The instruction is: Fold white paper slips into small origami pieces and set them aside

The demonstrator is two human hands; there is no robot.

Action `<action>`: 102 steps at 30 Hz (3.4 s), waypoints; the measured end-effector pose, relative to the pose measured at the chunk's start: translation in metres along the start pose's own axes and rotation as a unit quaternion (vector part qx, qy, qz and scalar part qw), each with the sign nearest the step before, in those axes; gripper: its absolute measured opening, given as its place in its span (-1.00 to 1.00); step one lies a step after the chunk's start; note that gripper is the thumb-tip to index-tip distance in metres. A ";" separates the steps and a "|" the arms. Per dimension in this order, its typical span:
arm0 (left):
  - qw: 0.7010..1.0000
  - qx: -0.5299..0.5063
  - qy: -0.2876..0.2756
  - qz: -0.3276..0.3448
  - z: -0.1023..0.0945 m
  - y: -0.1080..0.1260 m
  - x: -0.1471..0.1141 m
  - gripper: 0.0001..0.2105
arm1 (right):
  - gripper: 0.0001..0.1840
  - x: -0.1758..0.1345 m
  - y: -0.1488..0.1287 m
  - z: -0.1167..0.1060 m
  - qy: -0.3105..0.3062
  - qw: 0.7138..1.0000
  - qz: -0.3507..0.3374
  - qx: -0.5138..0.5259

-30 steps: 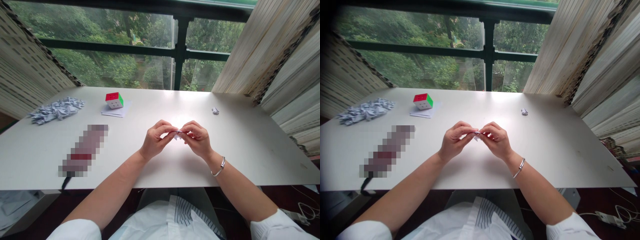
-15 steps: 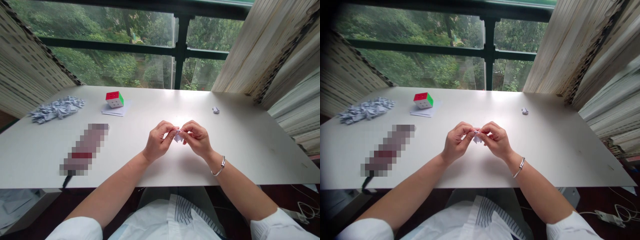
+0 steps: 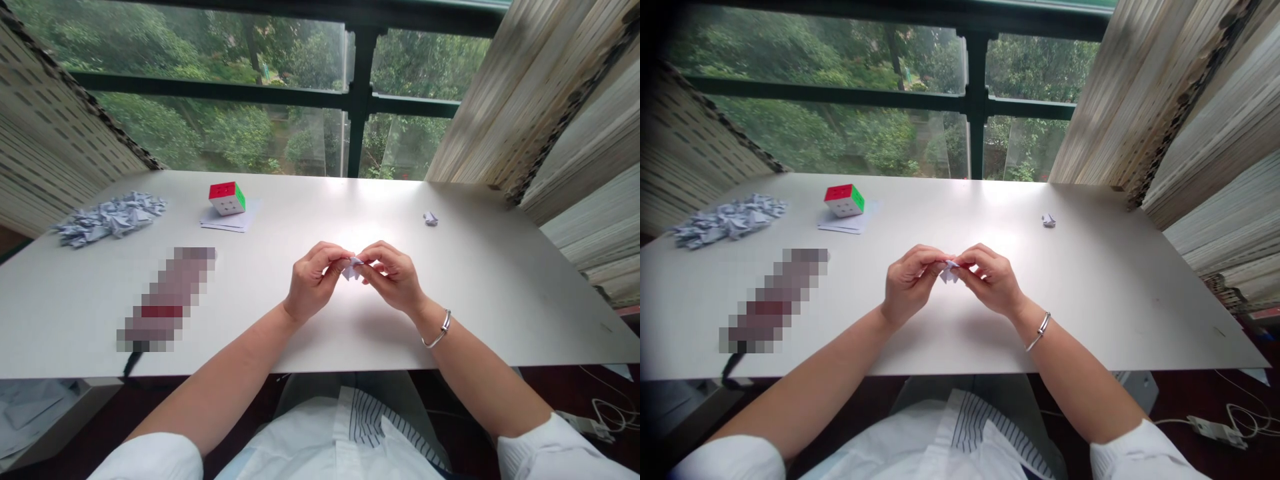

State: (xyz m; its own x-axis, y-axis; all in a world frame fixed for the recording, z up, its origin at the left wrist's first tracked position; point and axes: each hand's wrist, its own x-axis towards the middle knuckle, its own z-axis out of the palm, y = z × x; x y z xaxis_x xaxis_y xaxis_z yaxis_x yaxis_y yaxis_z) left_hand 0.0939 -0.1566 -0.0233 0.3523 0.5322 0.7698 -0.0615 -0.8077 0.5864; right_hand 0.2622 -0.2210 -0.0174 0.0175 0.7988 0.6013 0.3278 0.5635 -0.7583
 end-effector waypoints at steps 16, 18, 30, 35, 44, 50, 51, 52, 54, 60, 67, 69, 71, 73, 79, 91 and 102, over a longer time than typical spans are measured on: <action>0.997 -0.052 0.033 -0.035 0.001 0.000 0.002 -0.89 | -0.88 -0.002 -0.002 0.000 0.058 0.998 -0.026 0.003; 0.996 -0.069 0.037 -0.052 0.002 0.000 0.001 -0.89 | -0.87 -0.002 -0.002 0.001 0.065 0.998 -0.020 -0.002; 0.965 -0.184 0.093 -0.161 0.017 0.004 -0.002 -0.82 | -0.89 -0.005 0.008 0.019 0.140 0.985 0.053 0.087; 0.960 -0.195 0.101 -0.171 0.020 0.004 -0.004 -0.80 | -0.79 -0.005 0.006 0.025 0.168 0.974 0.068 0.133; 0.936 -0.234 0.094 -0.245 0.024 0.007 -0.003 -0.79 | -0.80 -0.005 0.004 0.025 0.178 0.978 0.054 0.090; 0.931 -0.250 0.091 -0.250 0.024 0.007 -0.003 -0.81 | -0.74 -0.005 0.001 0.026 0.154 0.983 0.043 0.087; 0.932 -0.251 0.093 -0.247 0.024 0.008 -0.004 -0.81 | -0.73 -0.005 0.000 0.026 0.151 0.983 0.039 0.093; 0.932 -0.253 0.095 -0.243 0.025 0.009 -0.004 -0.81 | -0.73 -0.006 -0.001 0.026 0.148 0.984 0.035 0.097; 0.932 -0.259 0.098 -0.233 0.025 0.010 -0.004 -0.82 | -0.73 -0.007 -0.002 0.027 0.147 0.984 0.029 0.093; 0.940 -0.252 0.096 -0.207 0.026 0.009 -0.005 -0.85 | -0.74 -0.008 -0.003 0.026 0.152 0.985 0.020 0.073; 0.927 -0.242 0.111 -0.264 0.026 0.008 -0.005 -0.81 | -0.76 -0.006 0.001 0.028 0.164 0.980 0.043 0.106; 0.923 -0.236 0.120 -0.278 0.027 0.008 -0.004 -0.80 | -0.70 -0.005 0.002 0.029 0.157 0.978 0.066 0.121; 0.925 -0.223 0.129 -0.279 0.027 0.008 -0.004 -0.79 | -0.65 -0.004 0.004 0.029 0.146 0.977 0.080 0.132; 0.930 -0.208 0.135 -0.272 0.028 0.009 -0.004 -0.80 | -0.63 -0.004 0.005 0.028 0.135 0.978 0.088 0.132; 0.937 -0.181 0.107 -0.280 0.027 0.010 -0.005 -0.81 | -0.68 -0.003 0.002 0.027 0.131 0.976 0.106 0.138; 0.891 -0.287 0.058 -0.348 0.023 0.004 0.001 -0.76 | -0.64 0.000 0.003 0.020 0.166 0.965 0.143 0.143; 0.916 -0.271 0.089 -0.284 0.021 0.002 0.001 -0.88 | -0.73 -0.002 0.005 0.021 0.147 0.974 0.099 0.139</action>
State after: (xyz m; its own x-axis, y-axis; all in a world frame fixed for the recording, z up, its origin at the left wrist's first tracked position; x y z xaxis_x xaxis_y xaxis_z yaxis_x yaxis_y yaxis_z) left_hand 0.1135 -0.1630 -0.0269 0.3160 0.8991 0.3031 -0.3863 -0.1698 0.9066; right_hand 0.2441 -0.2151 -0.0275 0.3384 0.8259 0.4509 0.0219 0.4721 -0.8813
